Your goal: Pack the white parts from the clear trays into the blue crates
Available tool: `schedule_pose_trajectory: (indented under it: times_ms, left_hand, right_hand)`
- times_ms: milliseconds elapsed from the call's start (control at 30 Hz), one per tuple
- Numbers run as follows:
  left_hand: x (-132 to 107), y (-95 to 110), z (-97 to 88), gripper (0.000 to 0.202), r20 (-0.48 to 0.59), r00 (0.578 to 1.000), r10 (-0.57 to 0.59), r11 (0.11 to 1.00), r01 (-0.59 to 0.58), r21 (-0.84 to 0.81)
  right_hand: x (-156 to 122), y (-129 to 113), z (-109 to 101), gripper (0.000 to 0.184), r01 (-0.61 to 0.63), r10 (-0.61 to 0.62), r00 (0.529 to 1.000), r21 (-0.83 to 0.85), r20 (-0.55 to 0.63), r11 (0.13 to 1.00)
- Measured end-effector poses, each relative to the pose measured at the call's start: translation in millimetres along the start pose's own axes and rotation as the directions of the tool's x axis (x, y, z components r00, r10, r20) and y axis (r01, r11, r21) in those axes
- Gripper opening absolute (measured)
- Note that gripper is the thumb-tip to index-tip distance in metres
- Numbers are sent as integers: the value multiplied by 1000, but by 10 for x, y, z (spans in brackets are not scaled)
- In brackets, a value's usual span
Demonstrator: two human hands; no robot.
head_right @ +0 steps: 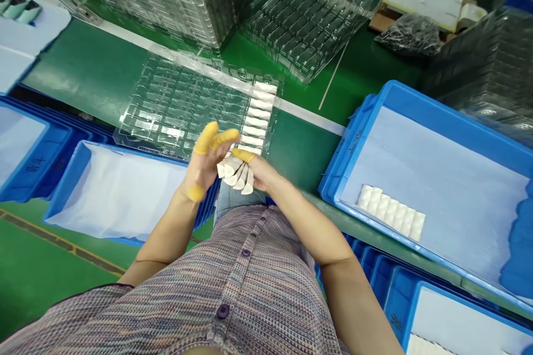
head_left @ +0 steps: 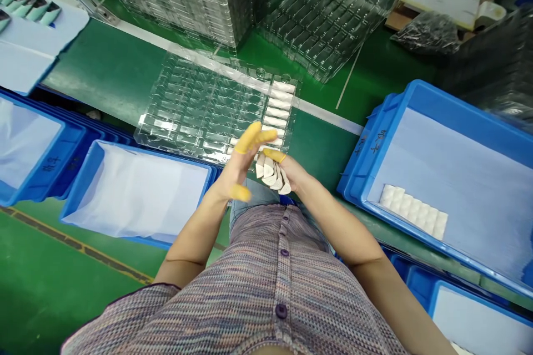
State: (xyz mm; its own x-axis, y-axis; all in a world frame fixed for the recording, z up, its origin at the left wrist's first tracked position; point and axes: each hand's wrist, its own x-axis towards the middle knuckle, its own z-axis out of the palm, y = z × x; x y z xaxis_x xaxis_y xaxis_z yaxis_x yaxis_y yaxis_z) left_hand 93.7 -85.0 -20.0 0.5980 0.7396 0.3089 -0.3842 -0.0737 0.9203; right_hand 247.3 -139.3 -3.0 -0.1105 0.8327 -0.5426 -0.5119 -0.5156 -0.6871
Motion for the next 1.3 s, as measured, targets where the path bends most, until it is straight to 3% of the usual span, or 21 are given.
schedule_pose_trajectory:
  times_ms: [67, 100, 167, 233, 267, 300, 367, 467, 533, 600, 667, 733, 833, 933, 1000, 1067, 1133, 1167, 1233, 1300]
  left_hand:
    - [-15, 11, -68, 87, -157, 977, -147, 987, 134, -90]
    - [-22, 3, -94, 83, -171, 954, -245, 966, 225, -128]
    - [-36, -36, -106, 85, -74, 902, -426, 896, 409, -172]
    - [-49, -89, -56, 90, 43, 845, -533, 831, 533, -161]
    - [-56, -115, -16, 88, 59, 827, -559, 814, 561, -155]
    - [-63, -137, 28, 83, 45, 818, -573, 804, 573, -160]
    - [-81, -171, 94, 70, -23, 805, -593, 787, 574, -225]
    - [-111, -190, 95, 60, -112, 772, -626, 737, 539, -408]
    - [-130, -182, 39, 57, -175, 756, -631, 721, 488, -492]
    - [-149, -160, -29, 53, -235, 750, -619, 732, 442, -519]
    - [-166, -127, -84, 51, -274, 747, -605, 748, 417, -516]
    - [-180, -94, -116, 50, -300, 743, -598, 761, 409, -503]
    - [-185, -70, -123, 49, -380, 739, -556, 805, 365, -468]
    - [-171, -89, -110, 52, -458, 726, -513, 838, 307, -452]
    - [-157, -112, -103, 56, -475, 721, -503, 840, 281, -464]
    - [-147, -128, -102, 58, -484, 727, -488, 844, 250, -475]
    - [-146, -131, -106, 59, -473, 742, -474, 843, 229, -486]
    - [-149, -129, -110, 60, -455, 754, -475, 838, 229, -495]
    - [-158, -123, -122, 62, -404, 776, -485, 822, 246, -514]
    - [-167, -119, -143, 59, -382, 778, -500, 809, 262, -526]
  right_hand:
    - [-4, -109, -85, 34, 185, -186, 982, -326, 26, 927]
    - [-10, -169, -116, 31, 276, -283, 957, -523, 68, 807]
    - [-23, -271, -133, 25, 346, -387, 906, -825, 171, 446]
    - [-25, -320, -93, 22, 307, -374, 897, -941, 237, 140]
    - [-19, -321, -64, 23, 295, -361, 897, -954, 255, 58]
    - [-8, -308, -37, 27, 298, -363, 892, -954, 268, 29]
    - [22, -243, -13, 36, 338, -451, 854, -936, 261, 100]
    - [54, -92, -65, 45, 386, -608, 790, -833, 78, 395]
    - [49, 21, -116, 47, 355, -528, 848, -690, -47, 631]
    - [24, 127, -142, 50, 250, -317, 947, -492, -56, 834]
    - [-5, 214, -136, 52, 130, -141, 990, -302, -15, 944]
    - [-21, 276, -113, 54, 79, -83, 996, -186, -15, 979]
    - [-22, 329, -75, 52, 128, -137, 990, -194, -36, 973]
    - [-47, 358, -32, 41, 295, -349, 935, -408, -64, 864]
    - [-94, 370, 3, 24, 400, -545, 838, -640, -35, 656]
    - [-147, 375, 34, 12, 421, -672, 738, -822, 65, 383]
    - [-186, 372, 51, 14, 398, -710, 685, -900, 163, 178]
    - [-197, 368, 54, 15, 395, -712, 675, -910, 192, 129]
    - [-207, 354, 55, 16, 420, -699, 680, -899, 224, 121]
    - [-214, 341, 67, 15, 465, -662, 713, -862, 231, 201]
